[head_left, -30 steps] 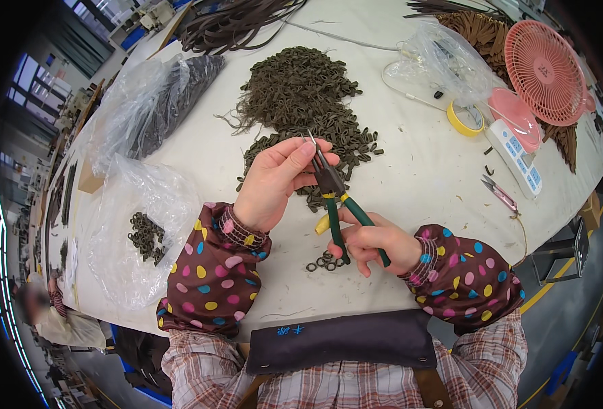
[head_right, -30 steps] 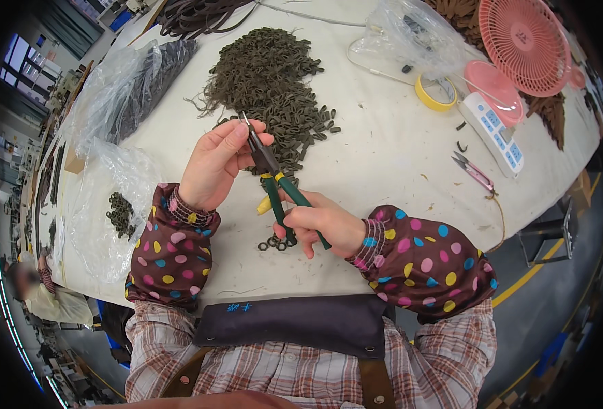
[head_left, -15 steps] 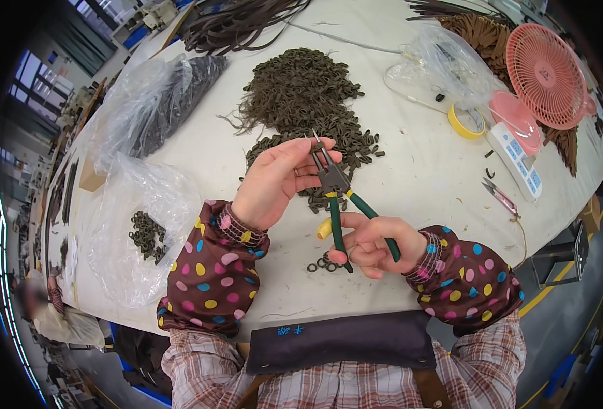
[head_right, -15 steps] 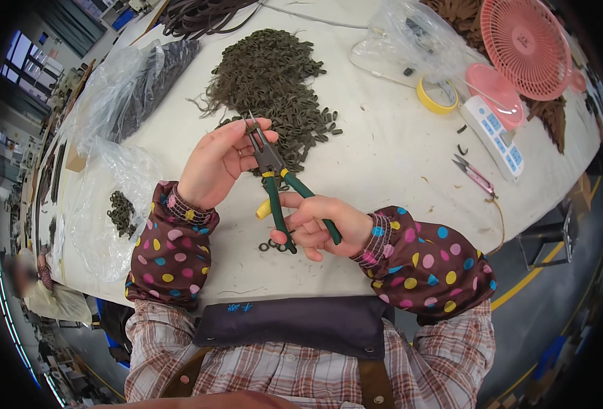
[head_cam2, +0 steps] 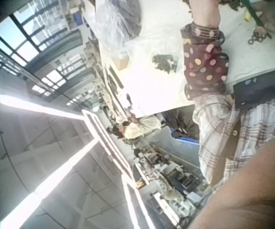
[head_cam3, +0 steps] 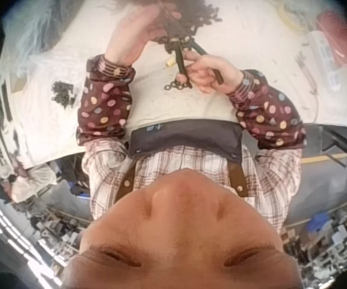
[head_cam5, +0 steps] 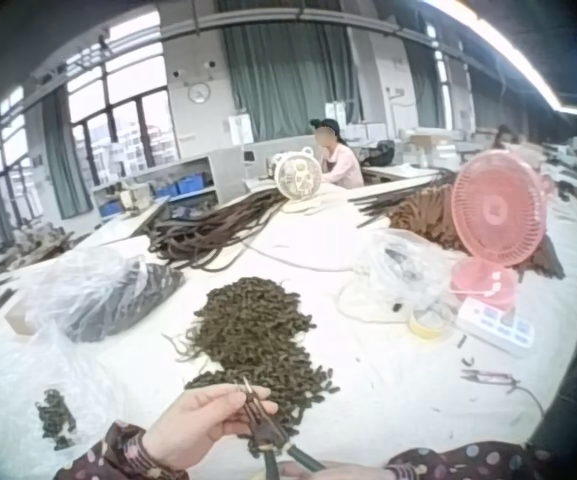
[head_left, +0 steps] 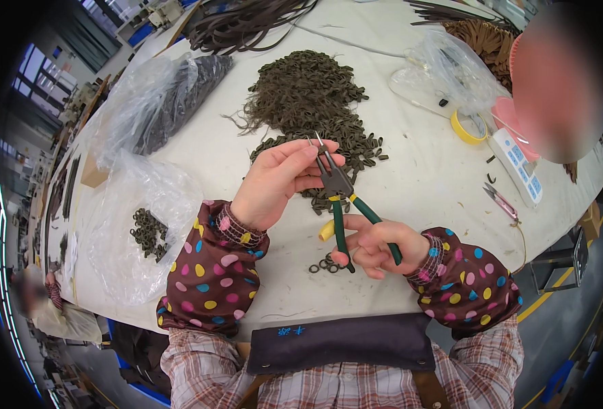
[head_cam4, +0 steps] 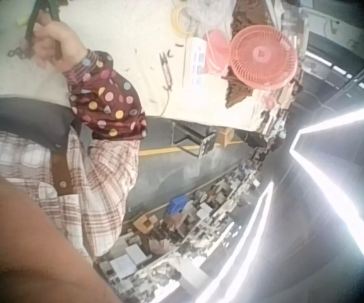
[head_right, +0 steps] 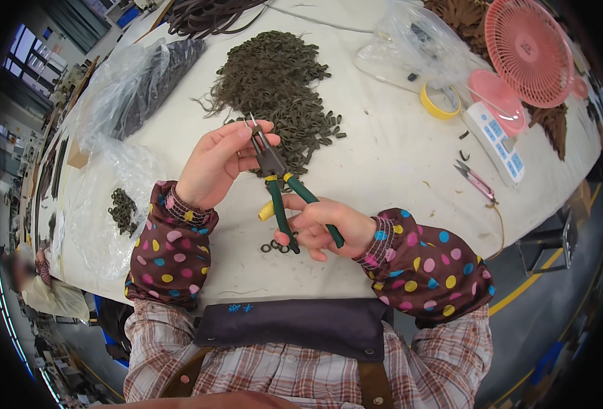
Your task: The person assembles small metal rings into a chain or mesh pattern using needle-nose pliers.
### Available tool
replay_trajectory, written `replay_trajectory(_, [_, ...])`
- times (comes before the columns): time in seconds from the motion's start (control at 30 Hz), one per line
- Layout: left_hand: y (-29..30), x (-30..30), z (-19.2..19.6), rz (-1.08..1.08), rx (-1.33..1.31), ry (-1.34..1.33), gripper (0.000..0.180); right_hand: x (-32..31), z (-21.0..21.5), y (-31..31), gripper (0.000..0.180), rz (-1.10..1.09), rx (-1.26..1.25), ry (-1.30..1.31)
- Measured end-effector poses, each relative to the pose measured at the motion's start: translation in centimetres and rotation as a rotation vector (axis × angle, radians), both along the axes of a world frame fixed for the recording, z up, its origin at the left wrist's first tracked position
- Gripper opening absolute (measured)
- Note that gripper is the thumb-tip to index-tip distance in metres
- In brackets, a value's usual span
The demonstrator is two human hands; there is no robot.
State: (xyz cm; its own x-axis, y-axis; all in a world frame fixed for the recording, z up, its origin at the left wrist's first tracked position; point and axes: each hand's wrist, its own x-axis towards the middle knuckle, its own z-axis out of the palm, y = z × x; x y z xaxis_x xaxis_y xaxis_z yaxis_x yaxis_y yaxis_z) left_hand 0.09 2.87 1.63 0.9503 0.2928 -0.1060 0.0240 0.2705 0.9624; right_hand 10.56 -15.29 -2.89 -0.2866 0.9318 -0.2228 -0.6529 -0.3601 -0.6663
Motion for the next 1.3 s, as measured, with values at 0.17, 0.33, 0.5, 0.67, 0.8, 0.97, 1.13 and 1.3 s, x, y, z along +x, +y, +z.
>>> replay_trajectory(0.17, [-0.17,-0.21,-0.35,0.059,0.086,0.026,0.031,-0.39,0.52,0.10,0.052,-0.025,-0.045,-0.063])
replay_trajectory(0.33, [-0.03,-0.06,-0.14,0.068,0.128,0.096,0.031,-0.22,0.12,0.19,0.052,-0.031,-0.084,-0.073])
replay_trajectory(0.5, [0.22,-0.01,0.11,0.003,-0.011,0.062,0.033,0.27,0.00,0.01,0.051,0.047,-0.027,0.128])
replay_trajectory(0.67, [0.00,-0.17,-0.13,0.049,0.099,0.054,0.031,0.05,0.08,0.10,0.051,0.033,-0.060,0.092])
replay_trajectory(0.8, [-0.13,-0.08,-0.16,0.071,0.141,0.050,0.029,-0.31,0.37,0.14,0.053,-0.015,-0.096,-0.043])
replay_trajectory(0.97, [0.12,-0.22,0.24,0.044,0.108,0.037,0.028,0.18,0.24,0.12,0.053,0.010,-0.066,-0.029])
replay_trajectory(1.13, [0.12,-0.34,0.13,0.035,0.094,0.023,0.028,0.00,0.48,0.03,0.055,0.025,-0.070,-0.028])
replay_trajectory(1.3, [-0.18,-0.09,-0.09,0.066,0.132,0.025,0.028,-0.08,0.36,0.00,0.056,-0.011,-0.094,-0.088])
